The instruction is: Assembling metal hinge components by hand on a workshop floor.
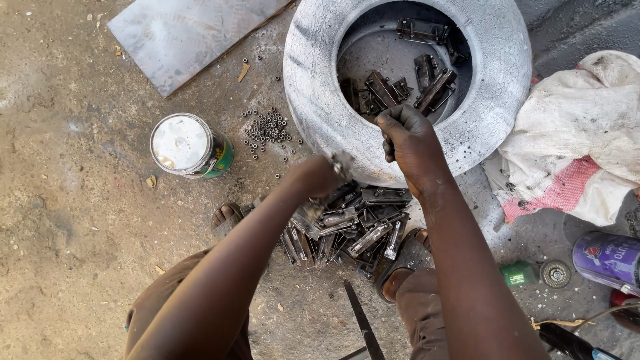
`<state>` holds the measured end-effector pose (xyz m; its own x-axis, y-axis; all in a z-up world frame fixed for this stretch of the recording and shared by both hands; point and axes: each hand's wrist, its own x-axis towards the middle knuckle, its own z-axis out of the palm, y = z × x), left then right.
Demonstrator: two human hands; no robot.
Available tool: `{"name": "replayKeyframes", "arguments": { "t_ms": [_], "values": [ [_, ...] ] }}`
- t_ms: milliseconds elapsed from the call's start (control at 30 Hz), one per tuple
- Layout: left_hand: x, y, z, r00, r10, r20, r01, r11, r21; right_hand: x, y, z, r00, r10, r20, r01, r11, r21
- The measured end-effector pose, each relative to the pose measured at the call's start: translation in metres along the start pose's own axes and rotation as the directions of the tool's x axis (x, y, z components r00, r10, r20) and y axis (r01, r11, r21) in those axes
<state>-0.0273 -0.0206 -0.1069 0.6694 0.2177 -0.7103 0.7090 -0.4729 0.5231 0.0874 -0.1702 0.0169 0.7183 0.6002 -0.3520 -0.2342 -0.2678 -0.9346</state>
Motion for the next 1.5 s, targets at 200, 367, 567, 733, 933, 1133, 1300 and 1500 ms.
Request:
{"name": "replayKeyframes", "arguments": {
  "t_ms": [200,367,567,733,933,1133,1300,1500],
  "values": [
    [-0.056,0.064,-0.033,0.968,0.239,-0.081,-0.238,0.971,0.019,0.002,0.002,-0.009,0.999,0.041,-0.026,-0.038,0.995,0.091],
    [-0.037,0.058,-0.051,0.95,0.227,-0.212,-0.263,0.951,-0.161,0.001,0.009,0.0,0.985,0.173,-0.011,-0.172,0.98,0.1],
    [-0.038,0.039,-0.09,0.926,0.02,-0.376,-0.253,0.772,-0.583,0.019,0.1,0.038,0.921,0.387,0.049,-0.389,0.897,0.21],
    [-0.055,0.043,-0.1,0.929,-0.12,-0.349,-0.221,0.576,-0.787,0.089,0.236,0.094,0.833,0.553,-0.014,-0.525,0.799,0.292],
    [-0.034,0.041,-0.093,0.943,-0.153,-0.294,-0.178,0.515,-0.838,0.11,0.2,0.14,0.798,0.597,0.081,-0.582,0.729,0.359],
    [-0.008,0.043,-0.089,0.954,-0.107,-0.281,-0.181,0.542,-0.821,0.141,0.209,0.115,0.85,0.48,0.219,-0.519,0.684,0.513],
    [-0.001,0.052,-0.088,0.966,-0.07,-0.25,-0.175,0.538,-0.824,0.174,0.192,0.069,0.89,0.354,0.286,-0.453,0.623,0.638],
    [0.001,0.062,-0.1,0.962,-0.14,-0.233,-0.126,0.529,-0.839,0.252,0.286,-0.028,0.88,0.334,-0.337,-0.393,0.911,-0.122]
  ]
}}
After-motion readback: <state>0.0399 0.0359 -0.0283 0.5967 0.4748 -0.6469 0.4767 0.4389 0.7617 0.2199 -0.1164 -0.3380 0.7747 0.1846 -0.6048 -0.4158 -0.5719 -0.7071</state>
